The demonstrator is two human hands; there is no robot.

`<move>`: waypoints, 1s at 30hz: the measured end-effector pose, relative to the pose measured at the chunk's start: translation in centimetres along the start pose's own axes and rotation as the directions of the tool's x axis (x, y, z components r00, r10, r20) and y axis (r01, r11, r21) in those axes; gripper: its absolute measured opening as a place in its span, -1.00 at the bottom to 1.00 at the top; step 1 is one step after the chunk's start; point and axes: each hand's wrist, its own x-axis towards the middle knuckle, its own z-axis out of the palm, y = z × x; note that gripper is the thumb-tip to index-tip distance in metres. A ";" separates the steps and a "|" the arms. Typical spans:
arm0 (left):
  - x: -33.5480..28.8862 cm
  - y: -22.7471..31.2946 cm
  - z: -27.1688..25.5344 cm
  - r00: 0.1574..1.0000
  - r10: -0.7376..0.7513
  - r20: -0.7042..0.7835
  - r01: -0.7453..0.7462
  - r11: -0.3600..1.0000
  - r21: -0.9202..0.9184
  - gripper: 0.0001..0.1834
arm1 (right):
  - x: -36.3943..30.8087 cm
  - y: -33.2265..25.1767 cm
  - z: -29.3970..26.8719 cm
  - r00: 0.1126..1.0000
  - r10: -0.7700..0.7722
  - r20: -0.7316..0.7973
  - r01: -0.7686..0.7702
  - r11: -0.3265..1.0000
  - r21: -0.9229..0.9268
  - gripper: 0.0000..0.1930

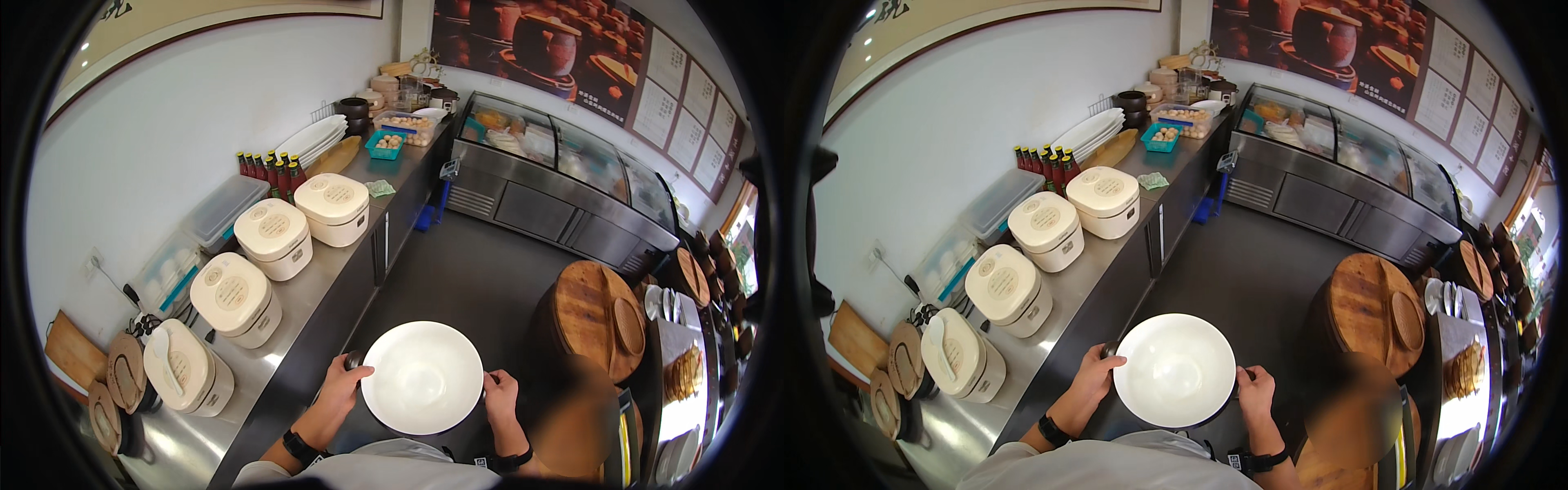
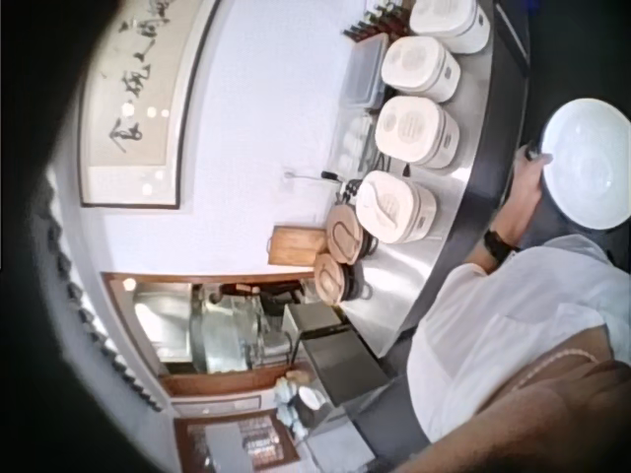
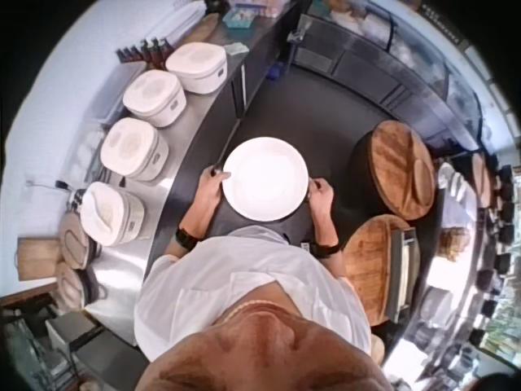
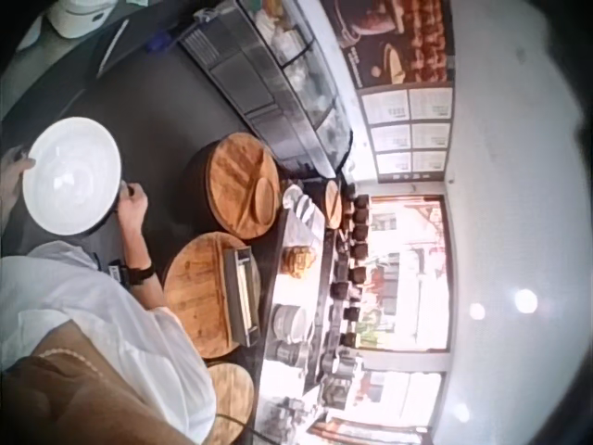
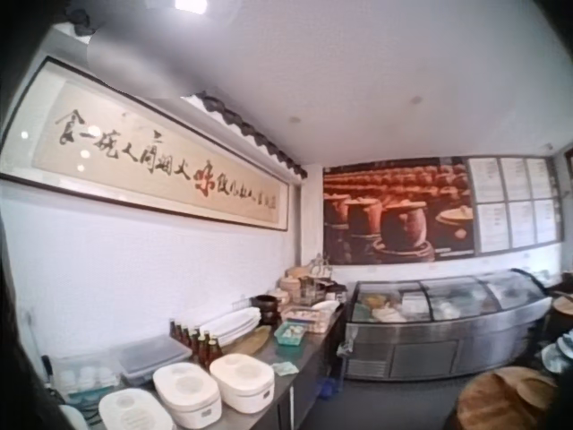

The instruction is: The person scrubs a white plate with a cloth in a sink, rinses it in a basin of water, and places it on a shelf. They repeat the process with a second plate, then walk to a storage area and place a bowl in a cabinet.

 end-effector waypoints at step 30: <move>62.4 8.6 21.3 0.978 -0.065 -0.199 0.059 0.998 -0.034 -0.23 | 65.7 -8.7 16.5 0.996 -0.056 0.066 0.065 0.987 -0.148 -0.75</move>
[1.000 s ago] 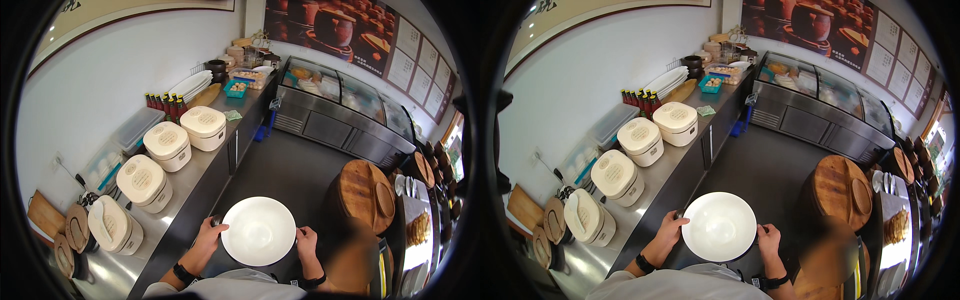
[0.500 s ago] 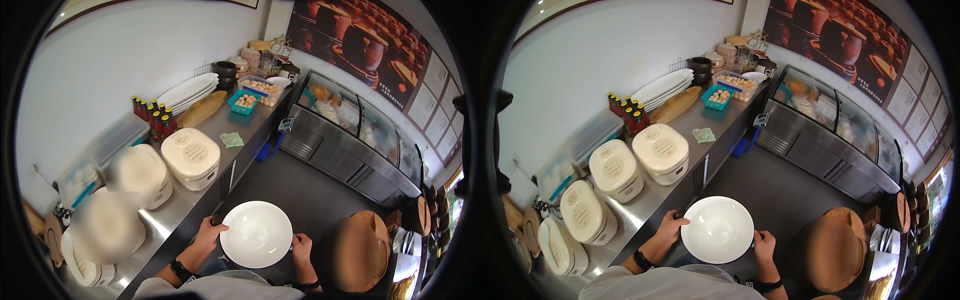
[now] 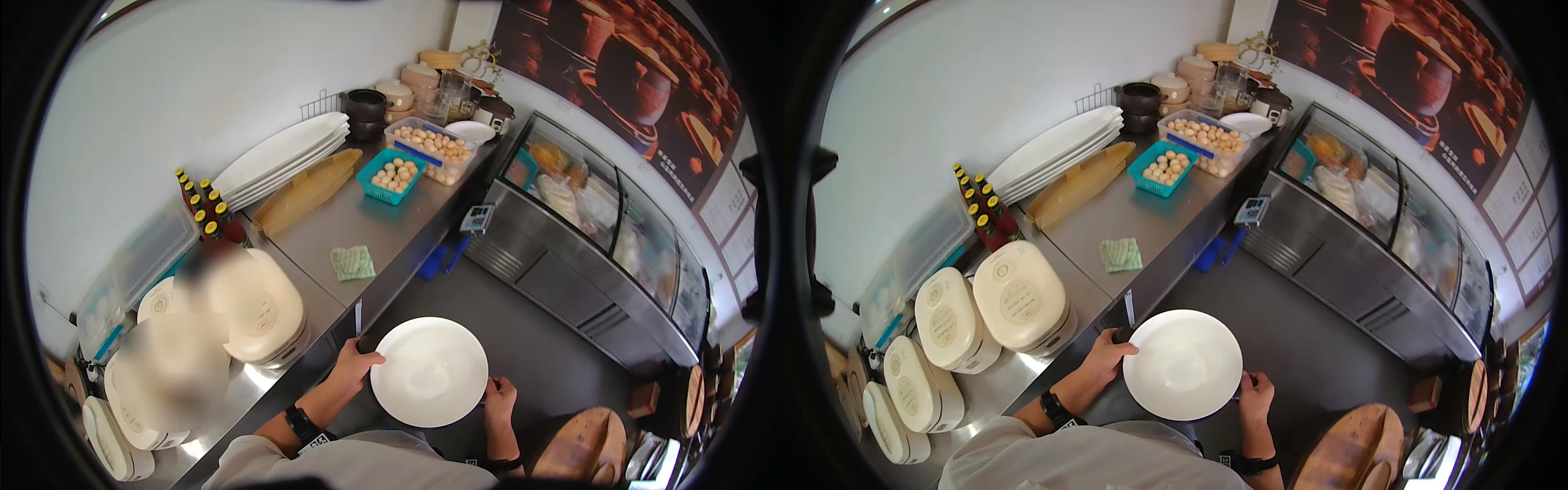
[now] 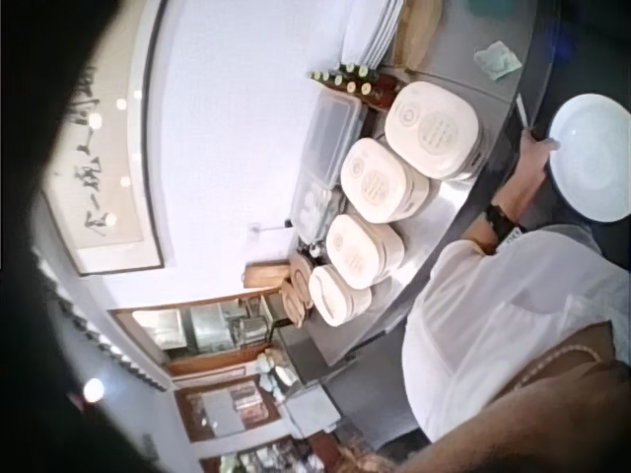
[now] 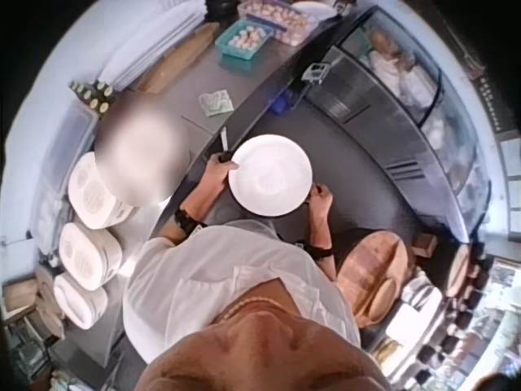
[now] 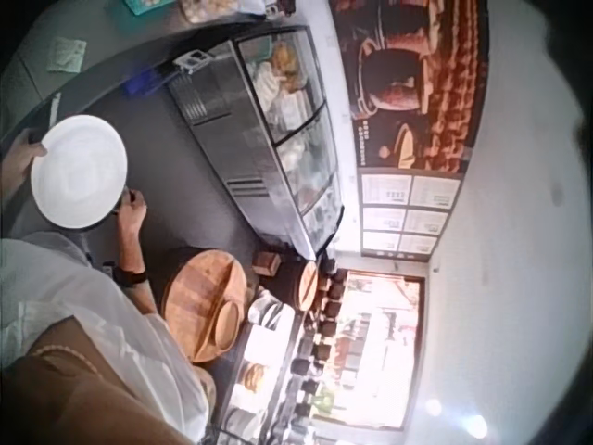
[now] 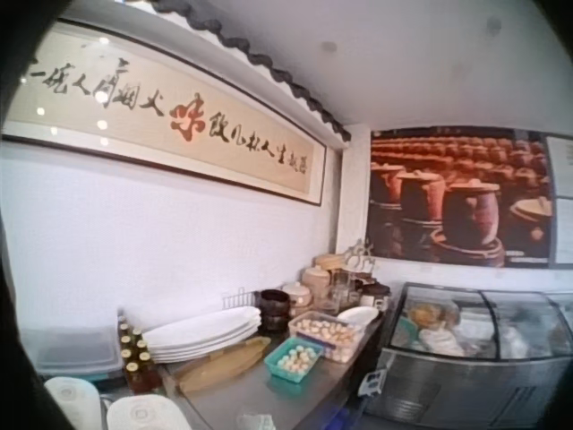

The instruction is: The person scrubs a white plate with a cloth in a sink, rinses it in a basin of water, and places it on a shelf. They repeat the process with a second plate, then walk to a storage area and place a bowl in a cabinet.

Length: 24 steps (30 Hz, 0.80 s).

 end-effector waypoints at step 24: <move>32.7 12.8 0.4 0.850 0.124 -0.512 -0.212 0.970 -0.118 -0.25 | 39.4 -13.2 30.0 0.721 0.024 0.693 0.056 0.994 -0.092 -0.63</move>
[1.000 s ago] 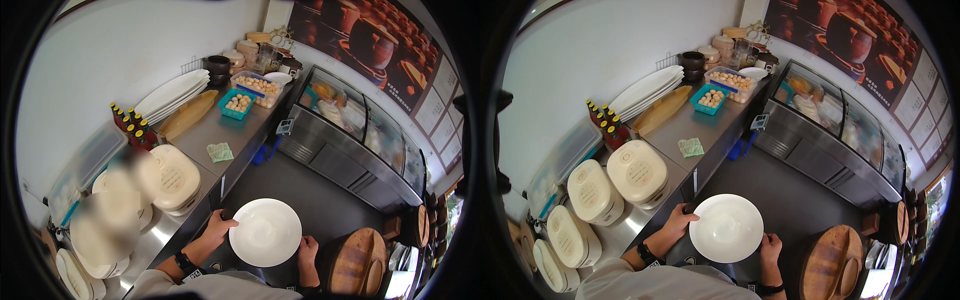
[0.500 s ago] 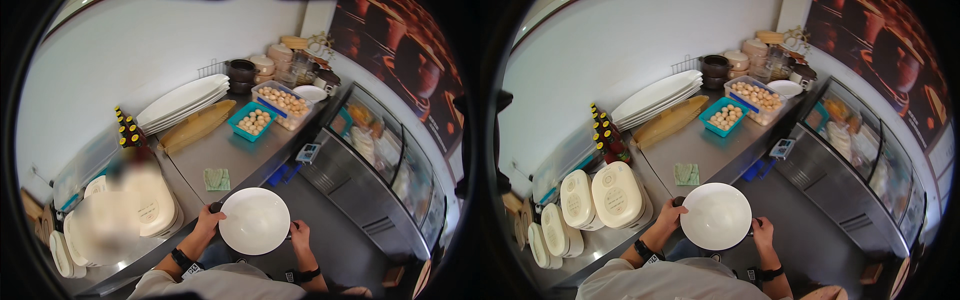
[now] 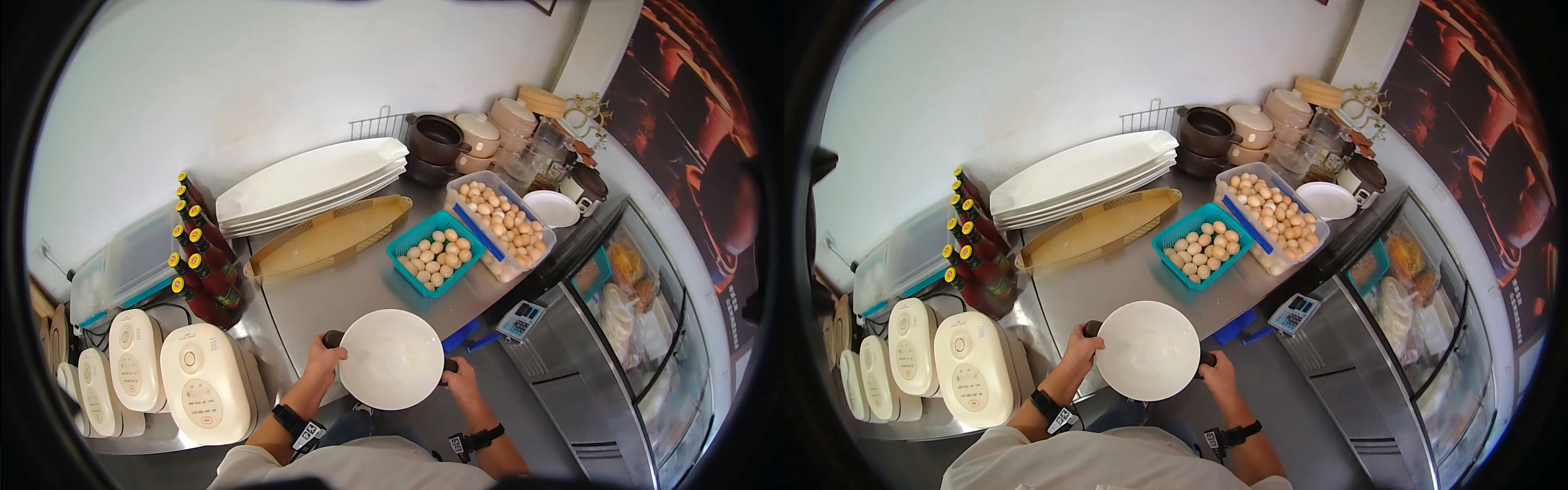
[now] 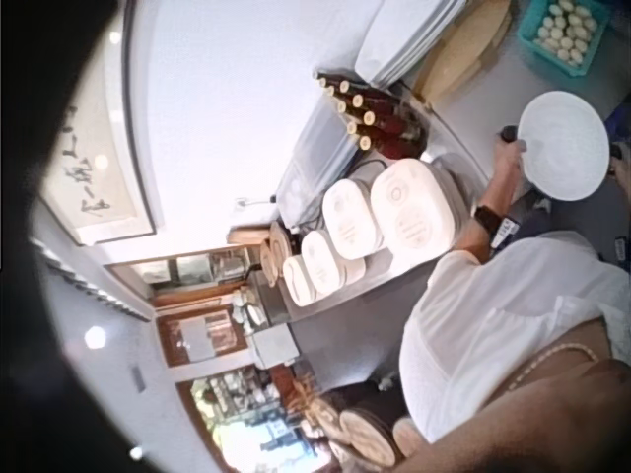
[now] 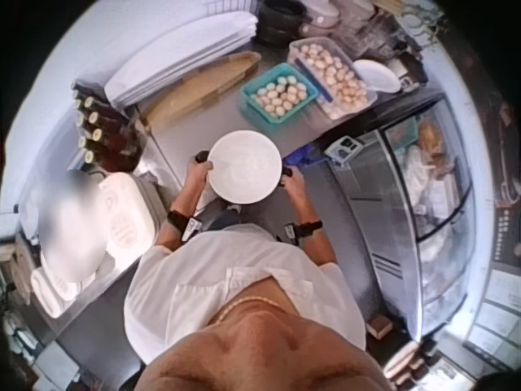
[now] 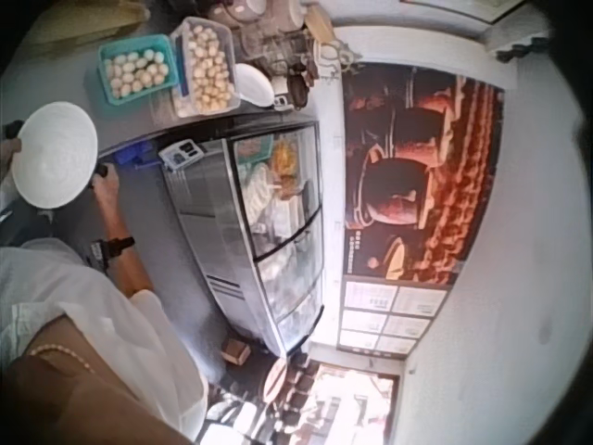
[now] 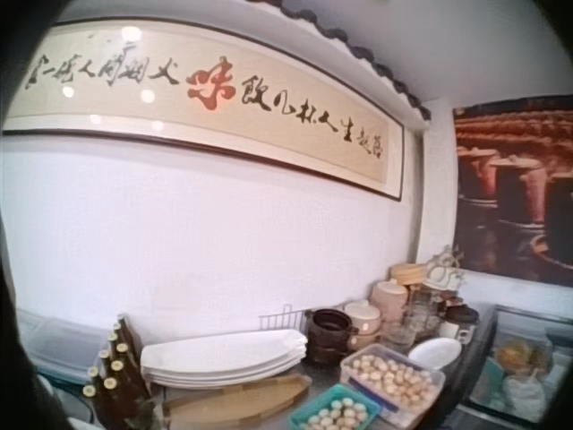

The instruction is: The person scrubs a white plate with a cloth in a sink, rinses it in a basin of water, and places it on a shelf. They repeat the process with a second plate, then walk to a storage area and place a bowl in a cabinet.

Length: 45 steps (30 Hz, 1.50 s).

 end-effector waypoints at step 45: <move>3.4 0.7 7.6 0.886 0.423 -0.189 0.115 0.195 0.974 -0.67 | 16.4 -7.9 2.4 0.806 -0.196 0.559 0.501 0.729 -0.467 -0.53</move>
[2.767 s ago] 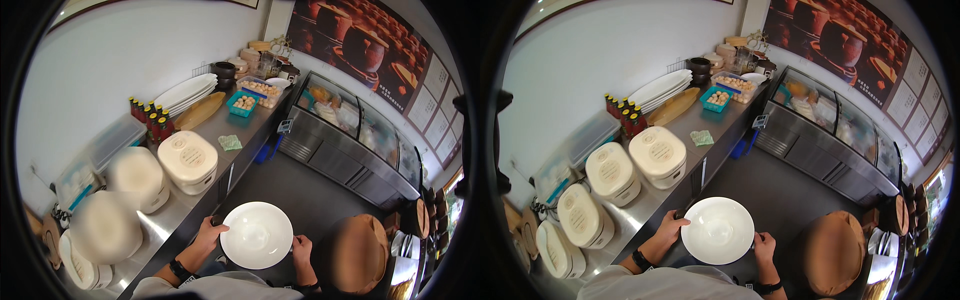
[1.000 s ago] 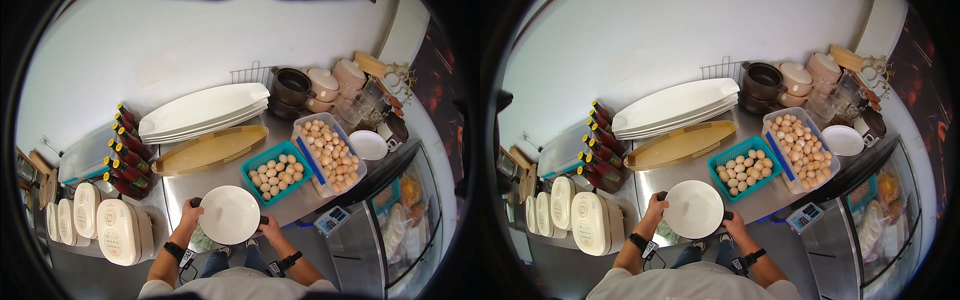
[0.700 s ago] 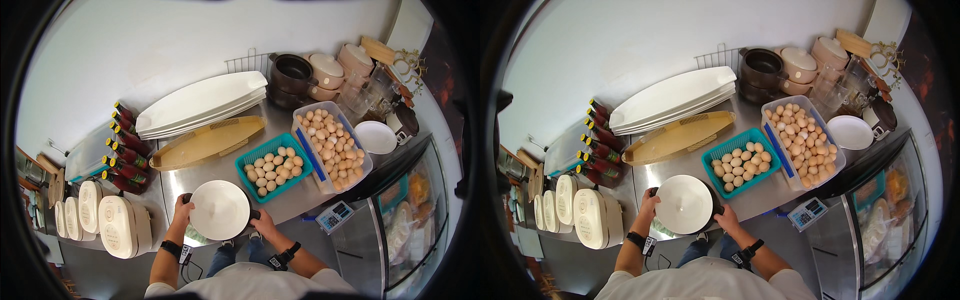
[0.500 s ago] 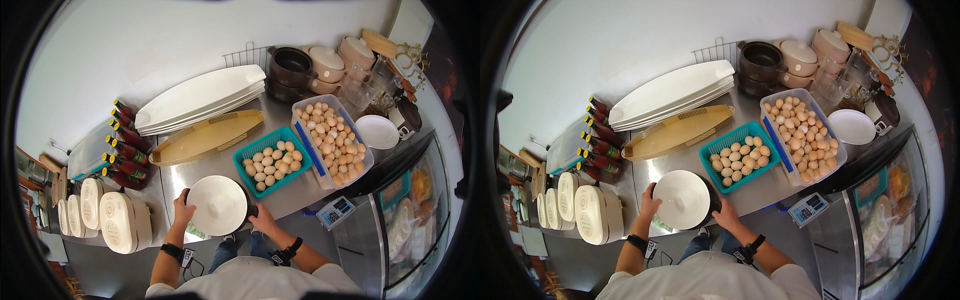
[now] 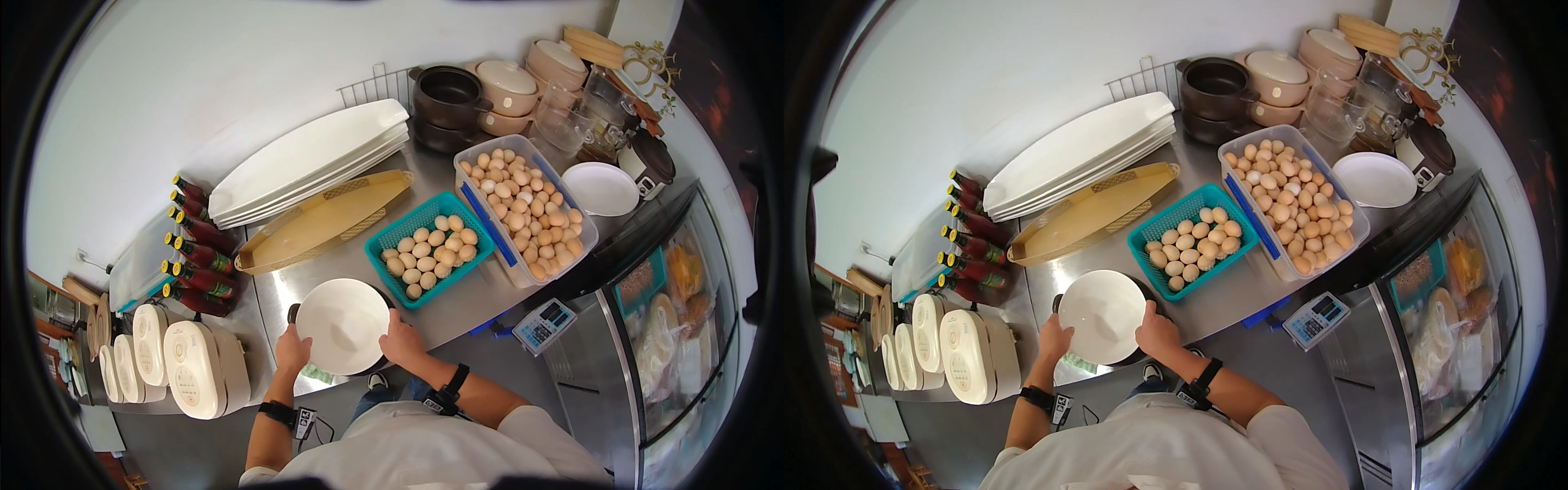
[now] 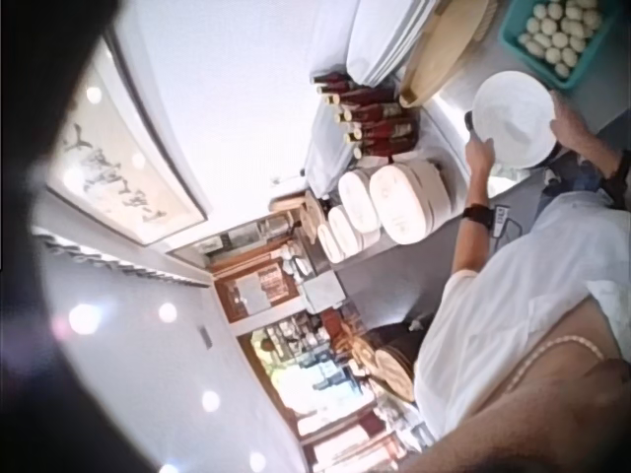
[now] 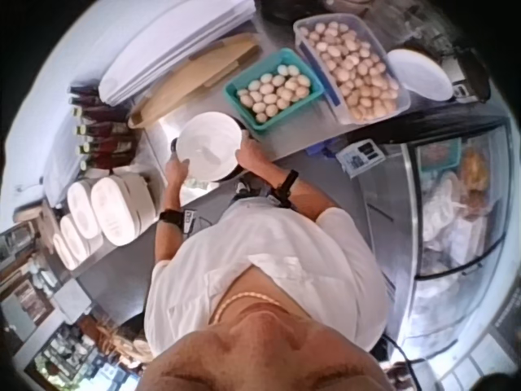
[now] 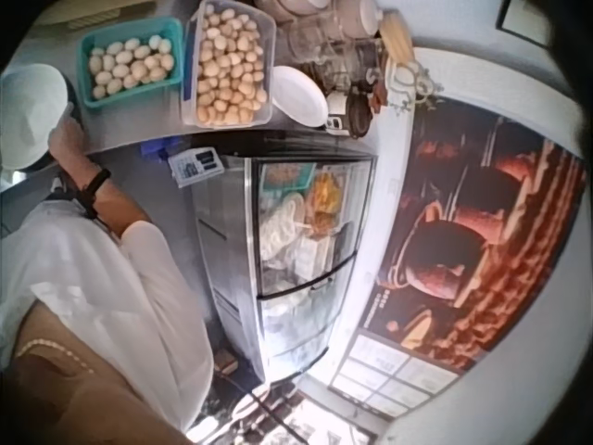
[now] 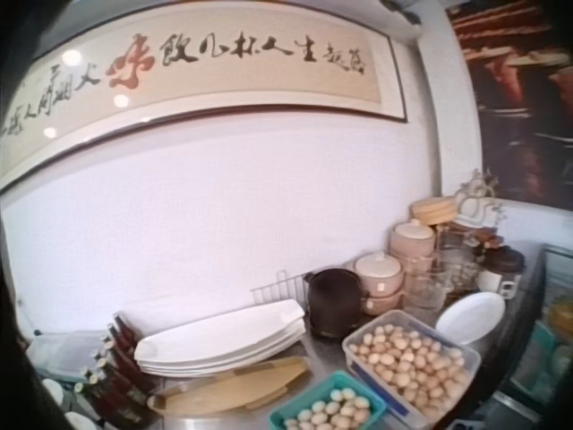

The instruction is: The person scrubs a white plate with a cloth in a sink, rinses it in a basin of water, and places it on a shelf. They repeat the process with a second plate, then walk to a storage area and place a bowl in a cabinet.

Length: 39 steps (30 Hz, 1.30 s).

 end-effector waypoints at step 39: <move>-26.4 -3.1 -6.8 0.738 -0.621 0.263 0.265 -0.092 -0.960 -0.29 | -7.8 -11.4 4.2 0.675 -0.564 0.476 0.395 0.821 0.412 -0.40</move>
